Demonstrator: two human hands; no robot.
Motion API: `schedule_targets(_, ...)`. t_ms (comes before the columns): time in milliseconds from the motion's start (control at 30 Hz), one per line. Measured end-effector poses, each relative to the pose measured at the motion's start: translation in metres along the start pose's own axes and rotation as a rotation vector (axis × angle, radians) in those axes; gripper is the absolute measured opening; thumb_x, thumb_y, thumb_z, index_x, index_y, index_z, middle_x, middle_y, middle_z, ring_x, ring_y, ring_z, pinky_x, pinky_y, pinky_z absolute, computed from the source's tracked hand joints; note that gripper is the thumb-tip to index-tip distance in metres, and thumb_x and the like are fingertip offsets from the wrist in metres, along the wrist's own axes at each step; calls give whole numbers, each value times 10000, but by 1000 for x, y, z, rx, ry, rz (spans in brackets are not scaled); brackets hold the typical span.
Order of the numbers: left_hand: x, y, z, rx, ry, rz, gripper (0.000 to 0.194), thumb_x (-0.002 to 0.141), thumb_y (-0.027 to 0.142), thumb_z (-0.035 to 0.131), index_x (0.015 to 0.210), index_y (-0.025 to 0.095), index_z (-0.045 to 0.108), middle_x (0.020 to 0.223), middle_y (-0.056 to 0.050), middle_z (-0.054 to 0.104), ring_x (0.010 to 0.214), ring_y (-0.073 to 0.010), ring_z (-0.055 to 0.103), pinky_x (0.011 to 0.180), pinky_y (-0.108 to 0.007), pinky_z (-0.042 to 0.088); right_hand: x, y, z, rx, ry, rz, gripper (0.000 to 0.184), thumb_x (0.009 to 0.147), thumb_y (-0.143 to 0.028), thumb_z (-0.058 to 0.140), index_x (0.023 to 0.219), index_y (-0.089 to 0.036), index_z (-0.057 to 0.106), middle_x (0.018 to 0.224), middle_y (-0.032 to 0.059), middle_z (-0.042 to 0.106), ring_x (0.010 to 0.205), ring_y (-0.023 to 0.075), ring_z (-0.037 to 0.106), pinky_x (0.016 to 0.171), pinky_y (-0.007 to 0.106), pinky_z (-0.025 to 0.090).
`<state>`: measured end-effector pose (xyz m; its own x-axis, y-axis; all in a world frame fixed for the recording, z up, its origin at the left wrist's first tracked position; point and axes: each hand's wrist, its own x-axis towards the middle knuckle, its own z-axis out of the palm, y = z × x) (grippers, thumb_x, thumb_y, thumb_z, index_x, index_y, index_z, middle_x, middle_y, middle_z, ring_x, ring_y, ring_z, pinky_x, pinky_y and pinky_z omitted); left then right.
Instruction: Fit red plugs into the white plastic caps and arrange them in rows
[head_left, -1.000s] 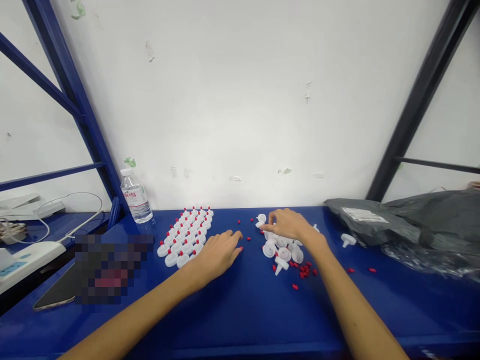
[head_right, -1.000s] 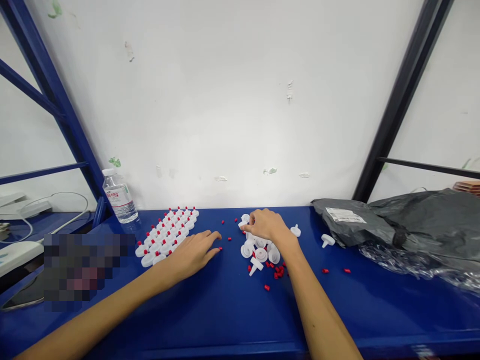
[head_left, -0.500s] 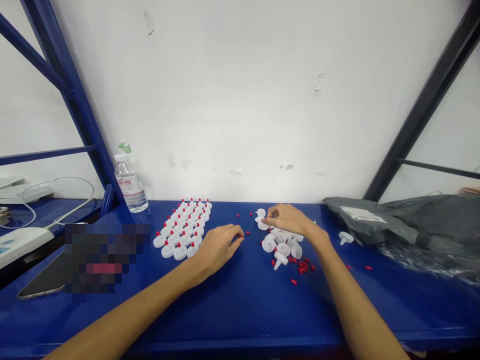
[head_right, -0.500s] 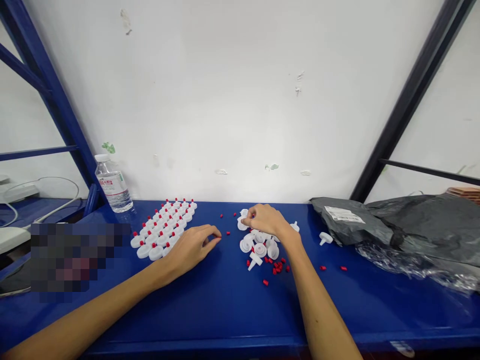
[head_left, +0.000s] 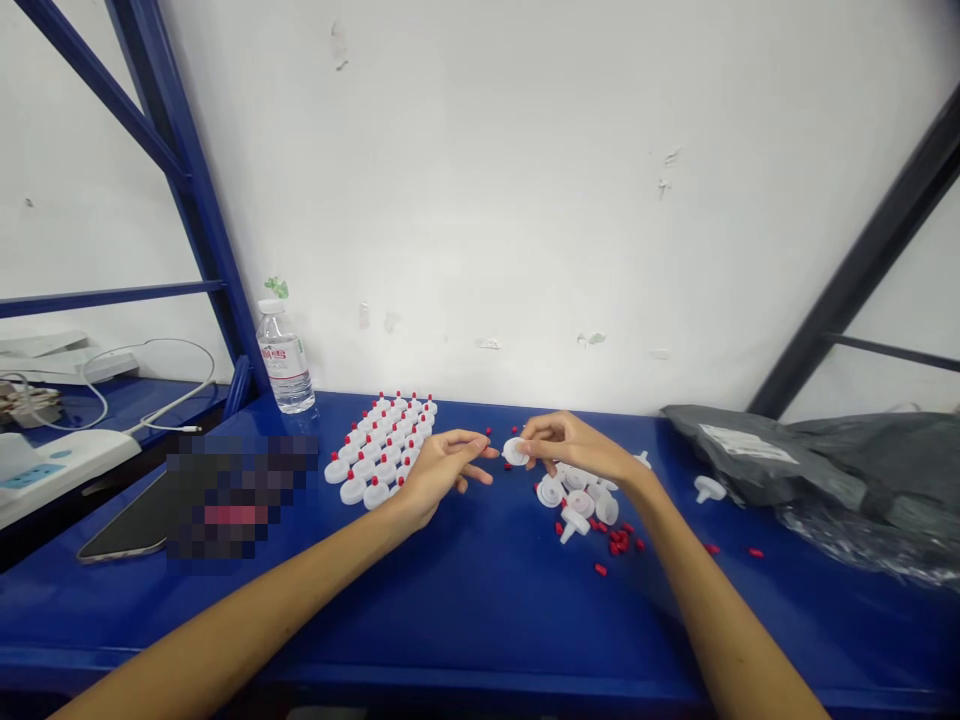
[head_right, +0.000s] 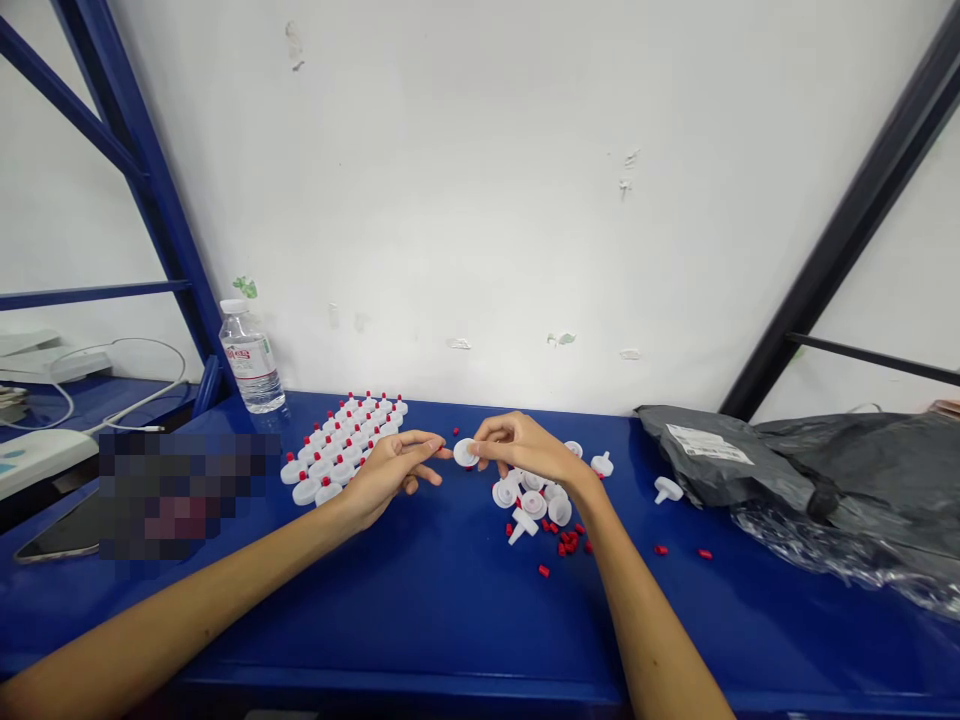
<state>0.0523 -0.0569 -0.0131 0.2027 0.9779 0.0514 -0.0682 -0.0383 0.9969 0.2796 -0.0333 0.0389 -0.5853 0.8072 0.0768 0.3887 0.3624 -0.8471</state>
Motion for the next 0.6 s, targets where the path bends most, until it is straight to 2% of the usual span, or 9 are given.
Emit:
schedule_targets(233, -2, 2, 2, -77, -28, -111, 259, 901, 363, 682, 1011, 128, 681, 1083, -149, 743, 629, -95, 708, 427, -144, 351, 4, 0, 6, 62, -36, -45, 358, 865, -522, 670, 917, -170, 704, 803, 50, 724, 569, 128, 602, 573, 258, 462)
schedule_targets(600, -1, 0, 3, -180, -6, -102, 277, 899, 354, 696, 1044, 120, 664, 1042, -141, 741, 636, -97, 706, 429, -134, 354, 6, 1, 6, 16, -24, -9, 400, 849, -572, 670, 925, -180, 690, 792, 48, 718, 571, 132, 614, 564, 263, 455)
